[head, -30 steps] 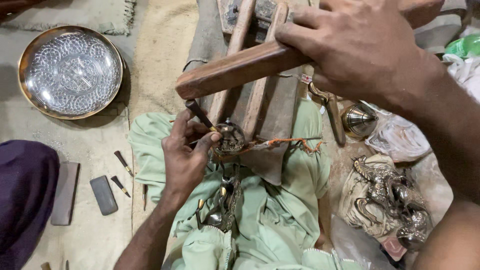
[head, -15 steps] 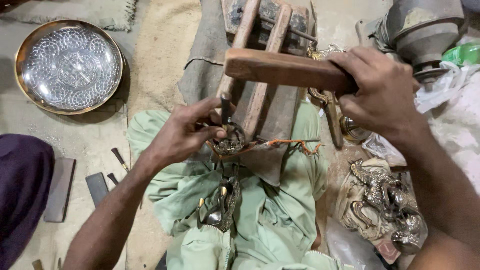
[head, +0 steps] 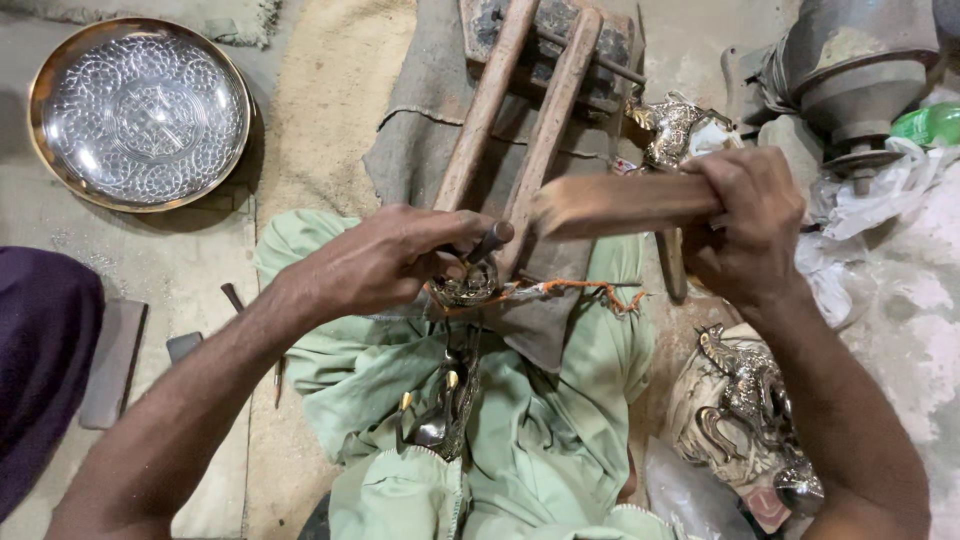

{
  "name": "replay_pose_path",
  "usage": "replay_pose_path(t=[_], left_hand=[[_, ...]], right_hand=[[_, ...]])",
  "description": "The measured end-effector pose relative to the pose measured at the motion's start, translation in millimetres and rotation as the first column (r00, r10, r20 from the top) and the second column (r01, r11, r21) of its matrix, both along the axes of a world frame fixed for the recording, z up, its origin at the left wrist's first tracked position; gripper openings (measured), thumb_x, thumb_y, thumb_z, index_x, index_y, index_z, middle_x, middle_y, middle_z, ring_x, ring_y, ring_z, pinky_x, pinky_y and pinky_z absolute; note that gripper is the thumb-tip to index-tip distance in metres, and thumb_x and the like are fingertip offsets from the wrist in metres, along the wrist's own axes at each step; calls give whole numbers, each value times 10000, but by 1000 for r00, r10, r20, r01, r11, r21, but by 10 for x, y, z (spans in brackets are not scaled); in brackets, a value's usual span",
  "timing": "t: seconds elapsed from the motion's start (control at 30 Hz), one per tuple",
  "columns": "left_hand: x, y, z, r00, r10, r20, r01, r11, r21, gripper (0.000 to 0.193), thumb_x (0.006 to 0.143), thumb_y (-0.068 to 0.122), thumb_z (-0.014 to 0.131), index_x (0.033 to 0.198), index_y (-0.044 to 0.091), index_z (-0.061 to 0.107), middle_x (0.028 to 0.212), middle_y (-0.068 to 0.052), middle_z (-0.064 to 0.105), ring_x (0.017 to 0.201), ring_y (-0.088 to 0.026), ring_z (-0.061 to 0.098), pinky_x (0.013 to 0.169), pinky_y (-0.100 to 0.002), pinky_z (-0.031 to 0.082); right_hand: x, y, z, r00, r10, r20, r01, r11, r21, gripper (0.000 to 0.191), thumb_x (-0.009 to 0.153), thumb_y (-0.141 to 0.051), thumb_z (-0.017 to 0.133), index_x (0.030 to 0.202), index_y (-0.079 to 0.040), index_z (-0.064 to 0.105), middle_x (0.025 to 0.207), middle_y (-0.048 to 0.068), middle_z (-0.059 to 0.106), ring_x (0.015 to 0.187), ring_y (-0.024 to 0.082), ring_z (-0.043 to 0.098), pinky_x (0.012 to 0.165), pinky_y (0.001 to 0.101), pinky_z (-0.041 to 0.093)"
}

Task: The person sits on the floor and decorates ornate silver metal pieces, holding a punch against the metal with one hand and striking it with a wooden mallet in the other. They reposition the punch repeatedly across the surface, occasionally rotating the metal piece and picking up a different punch from the floor.

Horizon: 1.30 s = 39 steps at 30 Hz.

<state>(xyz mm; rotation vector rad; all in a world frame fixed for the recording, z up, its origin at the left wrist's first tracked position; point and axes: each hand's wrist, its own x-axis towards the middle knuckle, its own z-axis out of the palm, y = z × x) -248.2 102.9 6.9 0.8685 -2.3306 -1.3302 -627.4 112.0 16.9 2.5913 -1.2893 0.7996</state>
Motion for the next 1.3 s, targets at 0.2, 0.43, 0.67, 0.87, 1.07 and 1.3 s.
replay_pose_path(t=[0.2,0.43,0.67,0.87,1.07,1.3], left_hand=[[32,70,-13,991,127,-41,-128,992,-18,564,844,-63,671,1362,135,571,987,-99,776,887,-224,778,721,-394,626],[32,214,-115,950,303,-77,-304,953,-5,540,862,-37,709,1369,103,585,905,-83,785,783,-206,762,660,-385,601],[8,417,-300,821,487,-297,-506,863,18,520,868,-107,650,1367,12,561,999,-115,770,918,-187,775,837,-347,661],[-81,618,-391,639,730,-243,-701,683,207,388,859,-87,741,1209,12,606,832,-82,755,750,-131,727,657,-289,597],[-174,739,-422,515,808,-285,-748,587,311,376,885,-85,720,1213,-1,557,858,-72,732,787,-97,688,677,-261,582],[-273,901,-575,407,810,-422,-785,546,292,322,949,-95,704,1197,14,529,941,-87,750,883,-115,711,777,-259,591]], right_hand=[[22,-92,169,982,-37,-184,56,994,97,521,830,-25,784,1320,-53,610,1110,164,687,1011,334,665,829,471,557],[120,-238,414,941,-10,-339,65,986,153,600,755,3,699,1346,-76,631,1102,161,711,975,285,684,855,437,617],[509,-401,901,867,41,-497,54,983,175,644,727,-61,705,1365,-86,618,1119,126,732,926,270,685,806,438,607],[919,-539,1238,637,13,-771,153,978,142,458,900,-173,665,1358,-192,646,1039,67,729,849,234,706,701,447,586],[1243,-625,1410,679,134,-721,73,966,248,478,865,-112,690,1336,-186,656,1026,61,720,882,255,712,778,459,575],[1420,-616,1425,724,205,-659,-86,974,208,551,818,-90,731,1360,-160,653,1108,96,729,931,263,725,787,435,589]])
